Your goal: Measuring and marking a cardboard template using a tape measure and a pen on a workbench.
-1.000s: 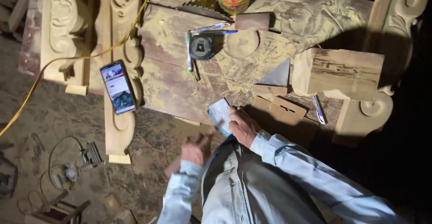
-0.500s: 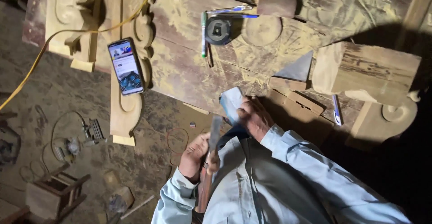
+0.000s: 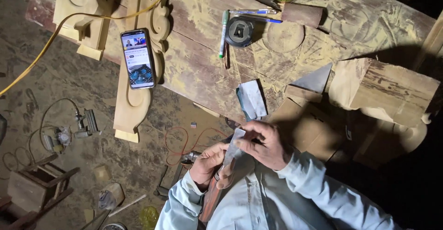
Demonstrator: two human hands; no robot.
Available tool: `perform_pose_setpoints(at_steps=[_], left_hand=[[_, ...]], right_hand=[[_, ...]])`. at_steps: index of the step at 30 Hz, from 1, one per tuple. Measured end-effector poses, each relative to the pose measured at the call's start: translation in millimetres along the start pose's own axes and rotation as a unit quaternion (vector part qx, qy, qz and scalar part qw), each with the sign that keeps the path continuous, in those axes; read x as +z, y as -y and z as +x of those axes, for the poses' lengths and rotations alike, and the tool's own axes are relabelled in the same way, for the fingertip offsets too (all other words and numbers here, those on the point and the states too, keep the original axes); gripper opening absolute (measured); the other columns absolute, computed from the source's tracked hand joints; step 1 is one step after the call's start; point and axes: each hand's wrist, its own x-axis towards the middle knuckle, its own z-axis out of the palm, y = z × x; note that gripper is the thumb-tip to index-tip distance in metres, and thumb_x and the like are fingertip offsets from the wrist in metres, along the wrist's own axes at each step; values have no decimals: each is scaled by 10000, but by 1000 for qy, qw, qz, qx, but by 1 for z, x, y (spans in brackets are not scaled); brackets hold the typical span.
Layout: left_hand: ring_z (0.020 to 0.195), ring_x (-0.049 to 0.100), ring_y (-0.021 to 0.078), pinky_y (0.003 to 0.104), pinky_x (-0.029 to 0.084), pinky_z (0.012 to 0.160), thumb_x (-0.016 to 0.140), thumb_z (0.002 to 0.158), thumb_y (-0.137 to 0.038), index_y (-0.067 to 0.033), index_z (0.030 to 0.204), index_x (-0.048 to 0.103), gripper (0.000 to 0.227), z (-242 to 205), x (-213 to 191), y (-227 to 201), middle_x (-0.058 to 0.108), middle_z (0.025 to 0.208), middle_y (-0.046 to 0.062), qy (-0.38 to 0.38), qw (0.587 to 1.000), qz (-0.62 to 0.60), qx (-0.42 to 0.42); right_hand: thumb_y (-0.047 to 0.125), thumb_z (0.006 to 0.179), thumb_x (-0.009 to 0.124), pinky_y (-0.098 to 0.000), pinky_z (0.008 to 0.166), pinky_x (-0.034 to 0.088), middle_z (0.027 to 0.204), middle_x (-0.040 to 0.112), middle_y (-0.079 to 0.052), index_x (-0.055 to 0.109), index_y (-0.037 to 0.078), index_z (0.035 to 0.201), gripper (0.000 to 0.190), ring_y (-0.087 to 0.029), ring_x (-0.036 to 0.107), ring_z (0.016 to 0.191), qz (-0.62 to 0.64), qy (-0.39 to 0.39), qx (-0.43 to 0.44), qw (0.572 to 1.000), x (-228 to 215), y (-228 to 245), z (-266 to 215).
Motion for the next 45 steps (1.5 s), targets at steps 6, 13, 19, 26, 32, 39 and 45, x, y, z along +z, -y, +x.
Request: perform_pose_setpoints(at_steps=[6, 13, 19, 26, 32, 39, 45], left_hand=[[427, 379, 287, 387, 416, 434, 513, 1106, -116, -87, 1407, 572, 308, -7, -5, 2, 427, 671, 222, -18, 999, -16, -33], [444, 383, 291, 388, 376, 440, 489, 1119, -98, -64, 1394, 574, 290, -6, 14, 0, 413, 676, 216, 35, 999, -26, -14], [463, 420, 298, 396, 405, 462, 487, 1131, -104, -81, 1428, 576, 311, -10, 6, 1, 444, 690, 228, 68, 997, -20, -22], [480, 464, 296, 394, 420, 466, 548, 1122, -139, -119, 1465, 551, 344, -7, 19, -6, 472, 723, 202, 100, 995, 26, -9], [657, 711, 192, 281, 638, 577, 502, 1086, 77, 17, 1345, 641, 300, 1, 19, -17, 727, 899, 151, -40, 966, 248, 55], [690, 704, 475, 527, 585, 617, 588, 978, -180, -195, 1188, 654, 221, 59, 32, -41, 719, 807, 224, -217, 595, 768, 89], [693, 715, 349, 469, 593, 637, 508, 905, -140, -88, 848, 674, 182, 91, -20, -49, 718, 719, 155, -136, 274, 952, 1]], right_hand=[[279, 952, 689, -281, 475, 346, 532, 453, 23, 608, 90, 704, 322, -80, 401, 511, -105, -17, -4, 994, 3, 23, 3], [207, 959, 650, -206, 396, 352, 574, 597, 43, 732, 89, 887, 160, -27, 421, 454, -121, -27, -134, 983, 0, 12, -5], [143, 868, 794, -290, 796, 631, 950, 807, -75, 764, 28, 1018, 192, -177, 785, 828, -196, -60, -147, 968, 9, 50, -18], [136, 889, 771, -318, 803, 606, 951, 777, -83, 729, 37, 1022, 172, -210, 760, 831, -214, -72, -166, 960, 12, 58, -20], [139, 992, 621, -308, 769, 632, 896, 746, -98, 670, 41, 959, 115, -206, 741, 810, -172, -140, -189, 957, -9, -15, 10], [317, 842, 752, -523, 979, 469, 1327, 659, -18, 700, 151, 1190, 389, -304, 563, 1275, -533, -134, -188, 814, -32, -130, 42], [400, 830, 777, -580, 1062, 380, 1416, 617, 12, 651, 170, 1172, 431, -283, 503, 1338, -545, -156, -148, 811, -19, -144, 31]])
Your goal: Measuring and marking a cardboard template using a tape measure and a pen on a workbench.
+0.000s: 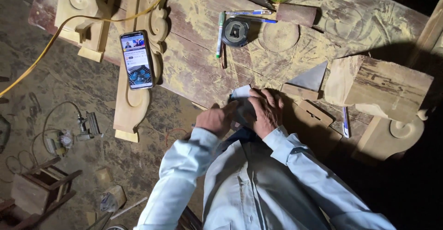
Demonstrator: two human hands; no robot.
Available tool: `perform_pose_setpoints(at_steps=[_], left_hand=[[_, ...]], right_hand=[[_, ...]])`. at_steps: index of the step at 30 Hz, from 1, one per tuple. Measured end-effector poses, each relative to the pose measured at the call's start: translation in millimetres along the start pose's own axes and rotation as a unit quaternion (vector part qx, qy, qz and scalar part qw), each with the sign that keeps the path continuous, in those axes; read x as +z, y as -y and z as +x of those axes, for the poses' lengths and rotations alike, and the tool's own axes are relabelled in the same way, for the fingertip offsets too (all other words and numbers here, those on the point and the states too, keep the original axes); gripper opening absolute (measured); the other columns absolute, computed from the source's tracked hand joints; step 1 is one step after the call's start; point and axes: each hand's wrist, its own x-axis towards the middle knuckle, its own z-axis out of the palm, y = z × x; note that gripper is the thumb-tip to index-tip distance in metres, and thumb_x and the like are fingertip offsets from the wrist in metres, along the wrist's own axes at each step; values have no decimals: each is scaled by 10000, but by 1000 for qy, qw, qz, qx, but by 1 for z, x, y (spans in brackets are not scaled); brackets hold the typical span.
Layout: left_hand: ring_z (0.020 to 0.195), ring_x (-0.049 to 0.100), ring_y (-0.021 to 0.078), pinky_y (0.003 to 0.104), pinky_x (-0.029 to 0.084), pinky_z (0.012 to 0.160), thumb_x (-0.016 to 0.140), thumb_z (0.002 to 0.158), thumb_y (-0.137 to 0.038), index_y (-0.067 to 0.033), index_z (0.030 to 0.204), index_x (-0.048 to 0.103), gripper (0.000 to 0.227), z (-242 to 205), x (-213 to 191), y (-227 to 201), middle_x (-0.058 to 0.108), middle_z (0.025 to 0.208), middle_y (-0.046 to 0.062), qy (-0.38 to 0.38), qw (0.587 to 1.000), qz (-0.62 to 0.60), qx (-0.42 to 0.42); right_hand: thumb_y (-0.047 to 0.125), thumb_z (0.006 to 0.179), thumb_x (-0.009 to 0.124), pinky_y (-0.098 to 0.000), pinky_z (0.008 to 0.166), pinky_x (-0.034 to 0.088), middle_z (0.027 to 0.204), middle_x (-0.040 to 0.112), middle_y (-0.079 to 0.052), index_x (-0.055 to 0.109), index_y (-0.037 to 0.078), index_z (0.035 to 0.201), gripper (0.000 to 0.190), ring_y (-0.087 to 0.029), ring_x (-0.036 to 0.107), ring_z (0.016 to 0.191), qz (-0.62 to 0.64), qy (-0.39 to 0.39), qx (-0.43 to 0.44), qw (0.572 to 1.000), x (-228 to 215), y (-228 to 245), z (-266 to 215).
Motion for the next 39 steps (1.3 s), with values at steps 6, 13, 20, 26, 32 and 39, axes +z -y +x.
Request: perform_pose_setpoints(at_steps=[6, 13, 20, 26, 32, 39], left_hand=[[597, 710, 340, 480, 537, 499, 506, 873, -353, -232, 756, 648, 220, 30, -19, -25, 694, 746, 72, -23, 996, 80, -46], [782, 760, 391, 557, 595, 602, 410, 917, -283, -402, 1280, 666, 460, 20, -1, -20, 696, 1058, 135, 112, 987, 91, -68], [772, 754, 416, 534, 597, 610, 380, 901, -254, -544, 1381, 516, 578, 11, -41, -35, 656, 1174, 117, 147, 977, 95, -123], [729, 756, 334, 456, 603, 590, 465, 858, -284, -322, 1168, 745, 419, 44, -3, -42, 711, 1222, 121, 80, 982, 148, -84], [756, 752, 385, 539, 599, 638, 439, 870, -246, -475, 1389, 521, 573, 16, -4, -33, 648, 1094, 102, 147, 977, 109, -110], [760, 704, 358, 460, 585, 670, 514, 901, -217, -331, 929, 790, 300, 46, 21, -21, 634, 1071, 56, 52, 988, 132, -56]], right_hand=[[498, 857, 719, -618, 1099, 334, 1484, 577, 97, 626, 196, 1085, 390, -263, 425, 1416, -18, 31, 28, 999, 15, -14, -13], [451, 865, 667, -725, 1156, 217, 1505, 555, 133, 622, 206, 949, 263, -331, 398, 1449, -63, 88, 30, 994, -7, -5, -6], [346, 874, 608, -735, 1197, 120, 1610, 411, 185, 643, 254, 1113, 259, -341, 289, 1510, -71, 212, 54, 973, -10, -10, -2], [264, 1006, 426, -614, 1275, 20, 1674, 348, 142, 627, 279, 1317, 370, -269, 228, 1566, 27, 225, 112, 967, -29, 2, 7], [147, 902, 583, -754, 1104, 235, 1662, 318, 159, 612, 206, 1165, 271, -374, 275, 1486, -19, 202, 61, 977, 2, -12, -11], [220, 1024, 456, -714, 1171, 142, 1670, 316, 148, 567, 275, 1355, 353, -274, 182, 1568, 12, 267, 105, 958, 4, -18, -9]])
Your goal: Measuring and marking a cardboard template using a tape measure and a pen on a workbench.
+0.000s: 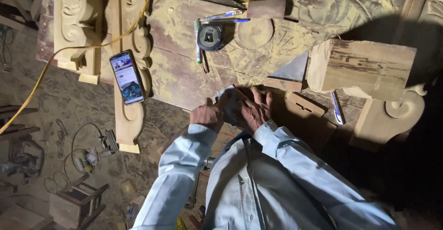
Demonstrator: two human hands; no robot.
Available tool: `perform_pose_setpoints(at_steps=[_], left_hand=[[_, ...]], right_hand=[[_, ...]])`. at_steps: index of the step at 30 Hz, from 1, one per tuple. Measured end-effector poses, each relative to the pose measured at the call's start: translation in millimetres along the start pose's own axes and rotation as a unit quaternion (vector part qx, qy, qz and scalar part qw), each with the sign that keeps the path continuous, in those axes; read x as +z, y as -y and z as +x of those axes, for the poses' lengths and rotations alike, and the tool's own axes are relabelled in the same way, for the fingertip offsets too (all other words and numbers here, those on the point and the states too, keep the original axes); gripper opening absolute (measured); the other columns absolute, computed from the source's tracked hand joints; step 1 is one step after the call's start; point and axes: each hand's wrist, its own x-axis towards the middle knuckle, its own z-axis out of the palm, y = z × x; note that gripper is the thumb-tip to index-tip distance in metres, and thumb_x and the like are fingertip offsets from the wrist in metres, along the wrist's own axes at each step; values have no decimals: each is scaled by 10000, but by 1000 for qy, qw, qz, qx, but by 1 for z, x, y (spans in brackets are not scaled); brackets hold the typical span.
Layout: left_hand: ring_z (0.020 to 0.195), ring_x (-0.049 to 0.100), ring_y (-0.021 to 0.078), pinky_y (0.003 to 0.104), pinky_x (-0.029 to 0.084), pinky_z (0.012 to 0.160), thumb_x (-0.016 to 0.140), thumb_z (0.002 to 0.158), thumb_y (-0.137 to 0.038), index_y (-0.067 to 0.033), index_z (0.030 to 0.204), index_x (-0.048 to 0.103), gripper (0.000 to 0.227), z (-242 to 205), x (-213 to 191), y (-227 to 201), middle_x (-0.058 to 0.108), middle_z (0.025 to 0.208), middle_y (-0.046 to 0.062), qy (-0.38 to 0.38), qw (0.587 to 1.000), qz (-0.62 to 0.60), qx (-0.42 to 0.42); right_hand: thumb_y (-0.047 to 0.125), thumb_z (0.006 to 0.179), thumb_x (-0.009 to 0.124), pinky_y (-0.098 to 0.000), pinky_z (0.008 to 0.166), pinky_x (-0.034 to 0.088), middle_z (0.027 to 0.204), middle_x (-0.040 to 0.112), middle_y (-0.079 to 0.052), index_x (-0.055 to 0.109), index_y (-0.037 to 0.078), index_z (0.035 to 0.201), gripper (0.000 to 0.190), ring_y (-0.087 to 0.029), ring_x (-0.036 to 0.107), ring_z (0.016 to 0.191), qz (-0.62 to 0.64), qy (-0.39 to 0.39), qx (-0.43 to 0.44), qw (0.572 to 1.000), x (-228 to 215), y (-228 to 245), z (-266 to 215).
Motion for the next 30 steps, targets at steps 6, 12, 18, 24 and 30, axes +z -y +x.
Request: perform_pose_setpoints(at_steps=[6, 12, 18, 24, 30], left_hand=[[898, 773, 268, 424, 615, 761, 455, 879, -225, -375, 966, 754, 345, -26, 32, 13, 759, 844, -15, 135, 986, -71, -68], [855, 768, 211, 396, 596, 753, 518, 862, -212, -354, 908, 739, 267, -11, 11, 28, 761, 783, -72, 124, 985, -91, -76], [877, 773, 281, 448, 615, 741, 405, 881, -207, -303, 934, 734, 347, -17, -1, 6, 779, 835, 29, 111, 987, -109, -47], [796, 767, 201, 397, 603, 687, 408, 884, -291, -295, 896, 674, 266, -24, 21, 28, 727, 724, -47, 108, 991, -58, -54], [845, 765, 227, 374, 615, 735, 380, 903, -233, -298, 904, 702, 328, -15, 17, 16, 739, 766, 1, 74, 995, -53, -36]], right_hand=[[161, 937, 599, -767, 1124, 207, 1672, 293, 190, 615, 213, 1258, 326, -344, 216, 1531, -12, -27, -25, 999, 6, 2, -3], [298, 825, 746, -769, 1133, 204, 1661, 314, 148, 587, 233, 1290, 496, -355, 205, 1528, -22, 2, -20, 1000, 28, -9, 12], [258, 928, 616, -735, 1137, 202, 1618, 407, 154, 607, 221, 1194, 269, -326, 254, 1514, -26, -45, -21, 998, 3, 4, -4], [443, 806, 744, -743, 1124, 243, 1629, 384, 174, 595, 225, 1193, 469, -327, 253, 1507, -17, -34, -21, 999, 24, -8, 9], [466, 642, 884, -758, 1154, 167, 1650, 362, 139, 565, 237, 1284, 753, -337, 203, 1527, -33, 12, -16, 999, 26, -7, 6]])
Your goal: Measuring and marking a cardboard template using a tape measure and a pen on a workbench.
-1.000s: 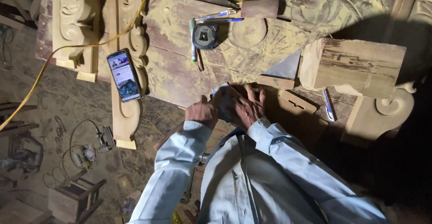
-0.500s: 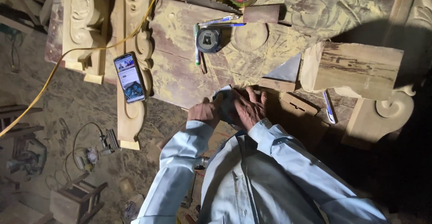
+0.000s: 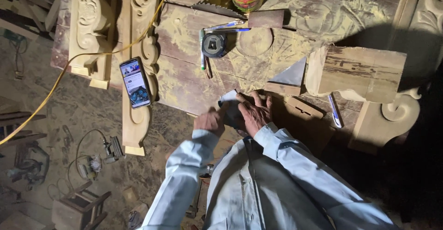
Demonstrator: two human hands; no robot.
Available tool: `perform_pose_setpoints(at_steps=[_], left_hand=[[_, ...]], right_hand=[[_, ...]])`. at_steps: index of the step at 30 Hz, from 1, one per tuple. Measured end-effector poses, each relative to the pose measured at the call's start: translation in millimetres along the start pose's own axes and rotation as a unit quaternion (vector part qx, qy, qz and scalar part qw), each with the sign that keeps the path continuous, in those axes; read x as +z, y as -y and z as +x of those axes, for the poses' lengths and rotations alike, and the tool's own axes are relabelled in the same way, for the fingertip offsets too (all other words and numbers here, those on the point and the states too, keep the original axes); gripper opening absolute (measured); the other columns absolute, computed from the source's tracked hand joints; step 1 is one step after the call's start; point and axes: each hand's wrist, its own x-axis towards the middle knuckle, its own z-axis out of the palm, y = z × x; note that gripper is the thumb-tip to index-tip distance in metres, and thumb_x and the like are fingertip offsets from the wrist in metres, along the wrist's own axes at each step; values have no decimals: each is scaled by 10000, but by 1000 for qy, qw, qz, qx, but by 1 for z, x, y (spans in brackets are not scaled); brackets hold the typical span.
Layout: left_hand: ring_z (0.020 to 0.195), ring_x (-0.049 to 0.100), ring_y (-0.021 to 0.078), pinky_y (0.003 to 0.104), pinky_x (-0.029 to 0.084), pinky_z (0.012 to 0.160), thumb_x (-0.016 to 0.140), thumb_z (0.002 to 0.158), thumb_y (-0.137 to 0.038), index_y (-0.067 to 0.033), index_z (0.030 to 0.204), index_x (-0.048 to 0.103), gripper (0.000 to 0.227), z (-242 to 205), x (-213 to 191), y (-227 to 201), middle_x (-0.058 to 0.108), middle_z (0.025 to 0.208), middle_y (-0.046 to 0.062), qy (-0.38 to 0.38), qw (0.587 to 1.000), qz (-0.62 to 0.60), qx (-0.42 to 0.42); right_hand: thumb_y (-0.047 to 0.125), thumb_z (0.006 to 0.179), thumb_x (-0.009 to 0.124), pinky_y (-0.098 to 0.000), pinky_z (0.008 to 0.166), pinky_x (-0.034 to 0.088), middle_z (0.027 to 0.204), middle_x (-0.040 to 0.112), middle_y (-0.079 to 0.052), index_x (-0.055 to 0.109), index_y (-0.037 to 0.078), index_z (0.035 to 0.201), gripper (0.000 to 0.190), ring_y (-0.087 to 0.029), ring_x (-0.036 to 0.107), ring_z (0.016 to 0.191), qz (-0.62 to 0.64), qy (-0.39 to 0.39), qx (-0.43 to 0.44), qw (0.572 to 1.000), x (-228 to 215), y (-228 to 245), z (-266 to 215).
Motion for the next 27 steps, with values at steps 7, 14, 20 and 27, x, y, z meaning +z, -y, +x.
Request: perform_pose_setpoints(at_steps=[7, 14, 20, 27], left_hand=[[971, 756, 182, 415, 621, 784, 462, 859, -353, -458, 1000, 720, 312, 16, 25, 16, 751, 879, -115, 94, 993, 19, -67], [1017, 748, 204, 408, 606, 843, 436, 904, -326, -408, 1094, 715, 348, -27, 11, 9, 767, 984, -52, 103, 993, -7, -61], [1098, 712, 214, 339, 495, 880, 407, 1037, -312, -312, 1407, 601, 418, -109, 4, 17, 729, 1205, 4, 194, 969, -156, -11], [412, 484, 220, 372, 475, 404, 533, 1081, -161, 118, 1478, 454, 491, -163, -39, -1, 638, 808, 231, 170, 325, -905, 218]], right_hand=[[519, 642, 888, -765, 1160, 143, 1652, 347, 121, 488, 238, 1400, 903, -351, 155, 1540, -4, 49, 2, 999, 5, -6, 8], [331, 891, 644, -694, 1129, 230, 1614, 422, 147, 590, 240, 1160, 289, -317, 263, 1506, -14, -48, -3, 999, -44, 19, -16], [356, 909, 653, -642, 1055, 342, 1591, 434, 100, 614, 201, 1069, 226, -342, 342, 1425, -27, -50, -27, 998, -48, 9, 6], [415, 893, 624, -321, 894, 590, 1220, 780, -102, 740, 95, 1171, 440, -200, 754, 1092, 478, -35, -79, 874, -176, 67, -45]])
